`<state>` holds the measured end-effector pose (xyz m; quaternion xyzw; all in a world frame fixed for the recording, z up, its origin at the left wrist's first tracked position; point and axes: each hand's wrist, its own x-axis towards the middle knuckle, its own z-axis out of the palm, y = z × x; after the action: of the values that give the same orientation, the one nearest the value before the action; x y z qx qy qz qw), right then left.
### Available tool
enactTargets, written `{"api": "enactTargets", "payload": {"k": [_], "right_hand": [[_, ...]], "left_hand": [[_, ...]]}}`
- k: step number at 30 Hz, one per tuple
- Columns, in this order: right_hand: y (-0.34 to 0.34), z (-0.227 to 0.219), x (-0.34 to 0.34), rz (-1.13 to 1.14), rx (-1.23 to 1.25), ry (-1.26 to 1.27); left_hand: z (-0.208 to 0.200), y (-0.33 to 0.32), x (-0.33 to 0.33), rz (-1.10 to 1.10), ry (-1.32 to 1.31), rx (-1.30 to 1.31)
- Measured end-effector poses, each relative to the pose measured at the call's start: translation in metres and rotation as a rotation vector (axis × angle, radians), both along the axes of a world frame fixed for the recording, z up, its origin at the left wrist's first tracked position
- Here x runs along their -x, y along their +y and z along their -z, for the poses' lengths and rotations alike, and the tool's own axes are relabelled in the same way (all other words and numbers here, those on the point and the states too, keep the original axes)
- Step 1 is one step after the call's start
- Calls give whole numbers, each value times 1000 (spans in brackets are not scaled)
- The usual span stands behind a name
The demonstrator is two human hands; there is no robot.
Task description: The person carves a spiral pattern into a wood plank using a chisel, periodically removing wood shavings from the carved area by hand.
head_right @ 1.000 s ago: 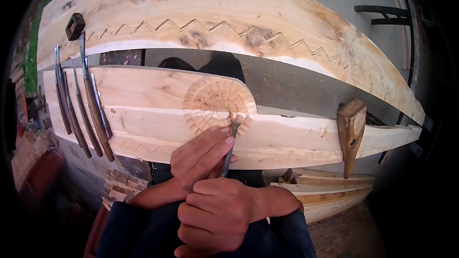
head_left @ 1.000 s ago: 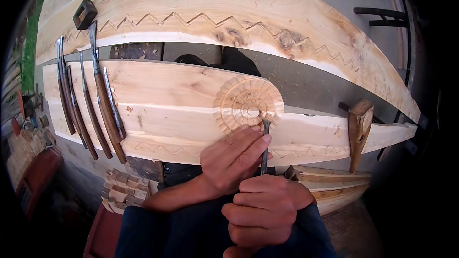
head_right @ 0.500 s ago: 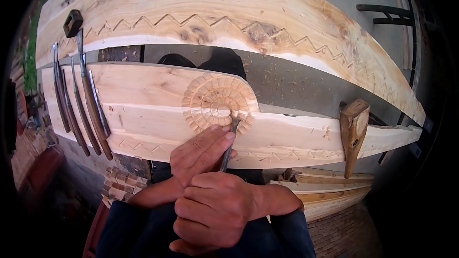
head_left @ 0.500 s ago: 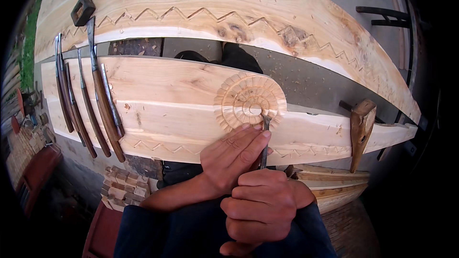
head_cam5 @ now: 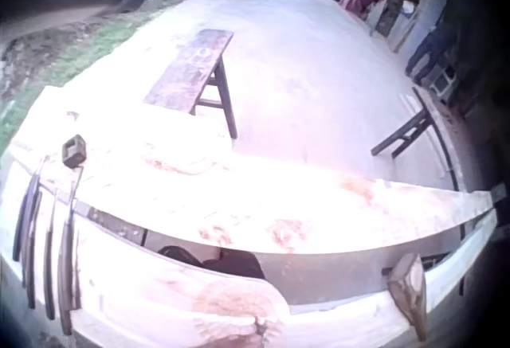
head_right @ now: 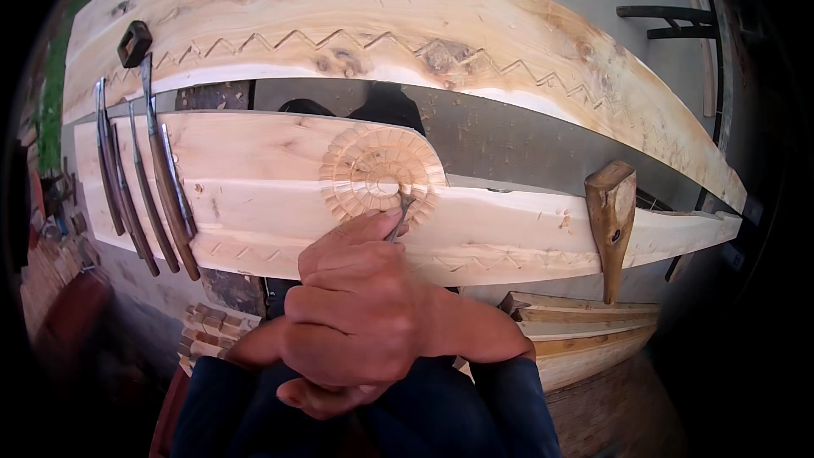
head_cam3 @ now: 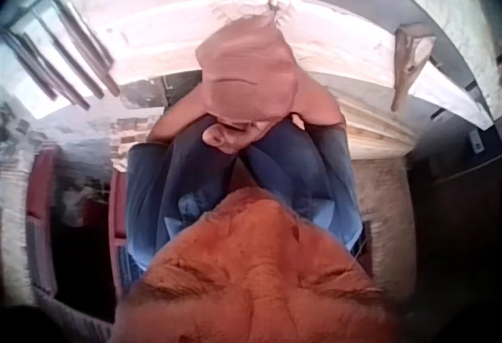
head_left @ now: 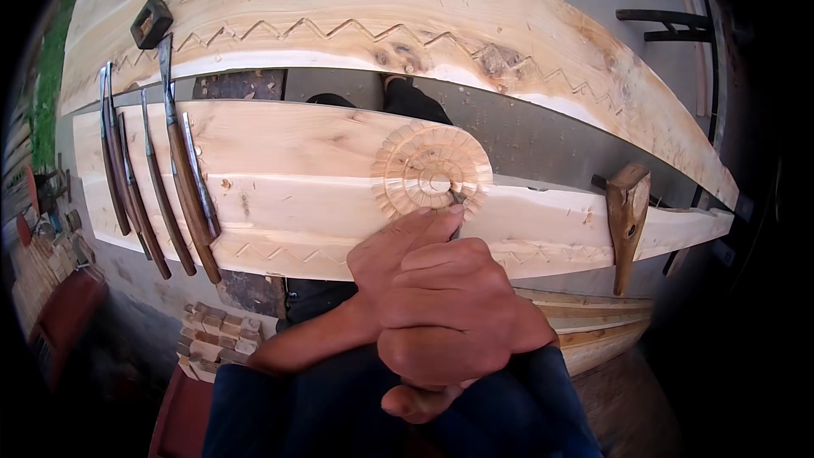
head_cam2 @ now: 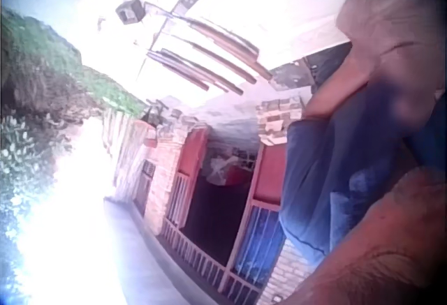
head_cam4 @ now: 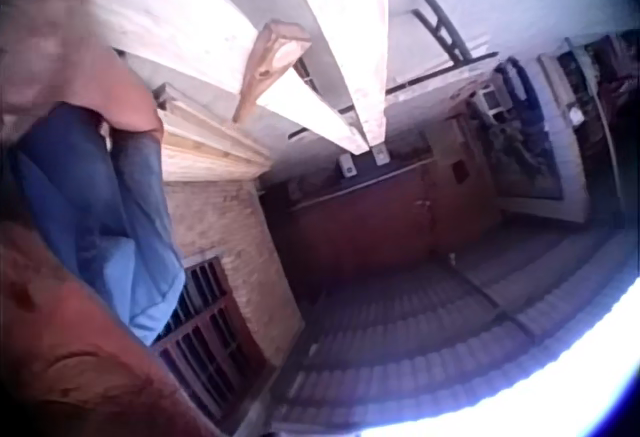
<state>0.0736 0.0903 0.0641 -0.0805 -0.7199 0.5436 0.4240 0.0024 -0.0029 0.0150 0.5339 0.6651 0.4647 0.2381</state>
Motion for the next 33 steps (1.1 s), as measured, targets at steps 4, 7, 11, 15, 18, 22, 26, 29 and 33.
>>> {"api": "enactTargets", "payload": {"k": [4,7,11,15,18,22,26,29,33], "right_hand": [[25,-2,-29,27,96,106],[32,-24,-41,105,199,10],[30,-31,-57,414,355,258],[40,-17,-50,474,589,287],[48,-17,-52,472,636,205],[56,-14,-51,449,687,204],[58,-10,-49,427,696,223],[61,-13,-49,387,674,161],[63,-14,-50,320,653,110]], "left_hand": [[14,-2,-3,88,159,-150],[12,-2,-15,108,67,-221],[22,-3,-17,160,116,-331],[20,0,-17,190,164,-264],[20,1,-19,235,233,-257],[20,1,-21,237,265,-176],[22,1,-19,258,288,-163],[21,1,-18,259,300,-156],[22,1,-19,260,307,-158]]}}
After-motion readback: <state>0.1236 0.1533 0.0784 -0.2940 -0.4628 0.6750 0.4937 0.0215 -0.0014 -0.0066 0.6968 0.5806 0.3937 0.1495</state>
